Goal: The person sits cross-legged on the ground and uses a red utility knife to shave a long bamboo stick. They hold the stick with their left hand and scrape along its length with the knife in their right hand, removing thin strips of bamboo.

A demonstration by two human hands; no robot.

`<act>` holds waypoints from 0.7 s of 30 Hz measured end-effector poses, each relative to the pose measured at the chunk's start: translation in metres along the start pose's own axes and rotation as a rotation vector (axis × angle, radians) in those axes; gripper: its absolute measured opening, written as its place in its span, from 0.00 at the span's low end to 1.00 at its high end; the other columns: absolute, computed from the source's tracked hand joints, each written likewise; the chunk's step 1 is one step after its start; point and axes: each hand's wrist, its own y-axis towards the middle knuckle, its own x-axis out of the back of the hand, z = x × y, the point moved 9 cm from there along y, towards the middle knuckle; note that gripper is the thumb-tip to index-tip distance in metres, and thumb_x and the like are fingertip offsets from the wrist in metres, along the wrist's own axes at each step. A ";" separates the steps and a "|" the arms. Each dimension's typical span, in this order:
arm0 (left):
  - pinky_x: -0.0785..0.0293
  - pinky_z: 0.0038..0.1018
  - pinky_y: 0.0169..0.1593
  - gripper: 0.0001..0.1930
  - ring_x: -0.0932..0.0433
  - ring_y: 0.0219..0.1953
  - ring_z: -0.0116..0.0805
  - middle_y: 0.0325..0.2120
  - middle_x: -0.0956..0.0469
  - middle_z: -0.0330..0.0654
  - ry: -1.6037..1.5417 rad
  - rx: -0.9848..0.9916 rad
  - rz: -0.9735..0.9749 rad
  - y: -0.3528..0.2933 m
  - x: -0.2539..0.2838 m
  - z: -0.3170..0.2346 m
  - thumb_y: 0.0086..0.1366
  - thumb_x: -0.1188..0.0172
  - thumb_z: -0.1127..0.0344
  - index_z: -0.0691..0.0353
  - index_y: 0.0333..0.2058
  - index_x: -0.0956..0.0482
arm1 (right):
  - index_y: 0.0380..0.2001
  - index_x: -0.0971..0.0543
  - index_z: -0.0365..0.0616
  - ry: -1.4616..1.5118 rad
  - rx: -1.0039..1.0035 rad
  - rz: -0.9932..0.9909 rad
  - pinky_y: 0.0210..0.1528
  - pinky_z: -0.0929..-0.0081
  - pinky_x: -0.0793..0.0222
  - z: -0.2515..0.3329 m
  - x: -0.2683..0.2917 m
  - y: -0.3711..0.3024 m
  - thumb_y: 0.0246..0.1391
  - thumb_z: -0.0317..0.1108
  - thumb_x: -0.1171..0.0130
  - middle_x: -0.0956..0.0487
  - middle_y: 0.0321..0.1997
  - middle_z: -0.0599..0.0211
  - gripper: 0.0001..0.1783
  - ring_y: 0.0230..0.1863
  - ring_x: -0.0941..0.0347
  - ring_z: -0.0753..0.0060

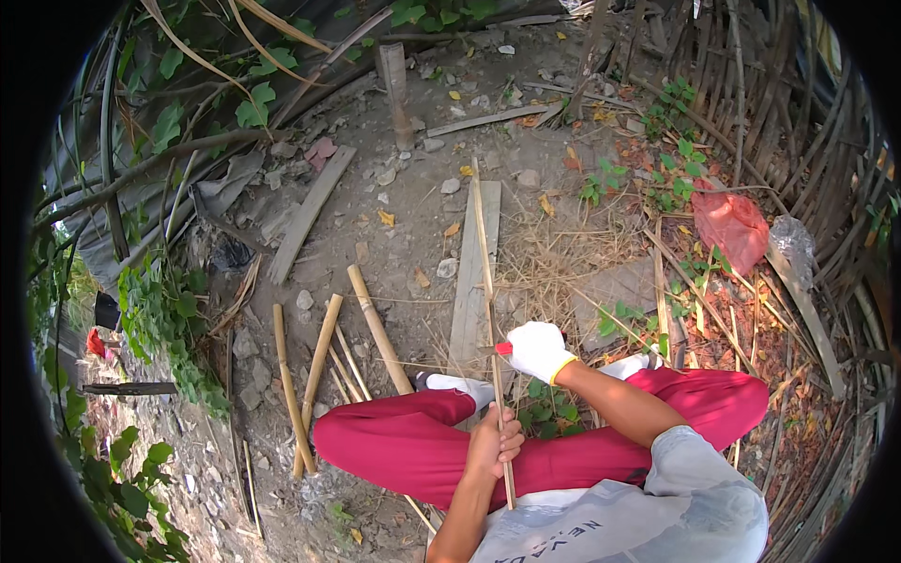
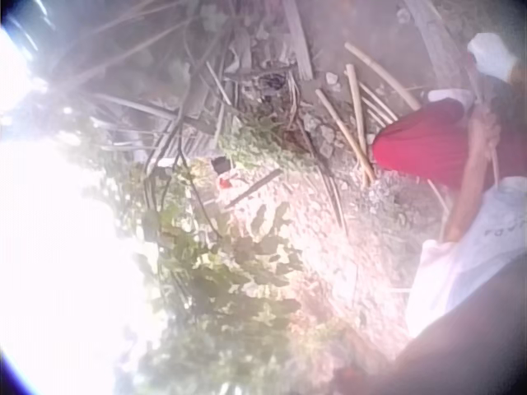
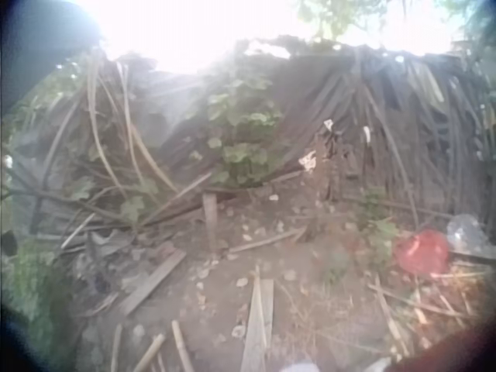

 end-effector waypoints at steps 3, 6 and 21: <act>0.55 0.20 0.13 0.18 0.51 0.13 0.19 0.16 0.47 0.27 0.207 -0.024 -0.123 -0.002 -0.002 0.003 0.81 0.60 0.47 0.52 0.34 0.36 | 0.29 0.13 0.42 -0.078 -0.019 -0.023 0.37 0.52 0.21 -0.007 0.006 0.010 0.53 0.38 0.40 0.15 0.30 0.48 0.12 0.35 0.15 0.47; 0.53 0.21 0.13 0.19 0.49 0.12 0.18 0.16 0.46 0.27 0.452 -0.051 -0.228 0.000 -0.001 0.005 0.80 0.58 0.47 0.53 0.33 0.36 | 0.29 0.13 0.43 -0.184 0.034 -0.103 0.36 0.53 0.21 -0.016 0.004 0.027 0.53 0.36 0.41 0.14 0.30 0.51 0.11 0.34 0.15 0.48; 0.45 0.28 0.16 0.18 0.40 0.13 0.22 0.16 0.41 0.29 0.618 -0.098 -0.207 -0.029 -0.008 0.022 0.80 0.55 0.52 0.58 0.34 0.34 | 0.36 0.13 0.44 -0.260 -0.324 -0.140 0.42 0.55 0.19 -0.166 0.041 0.100 0.58 0.37 0.41 0.13 0.37 0.52 0.12 0.41 0.14 0.51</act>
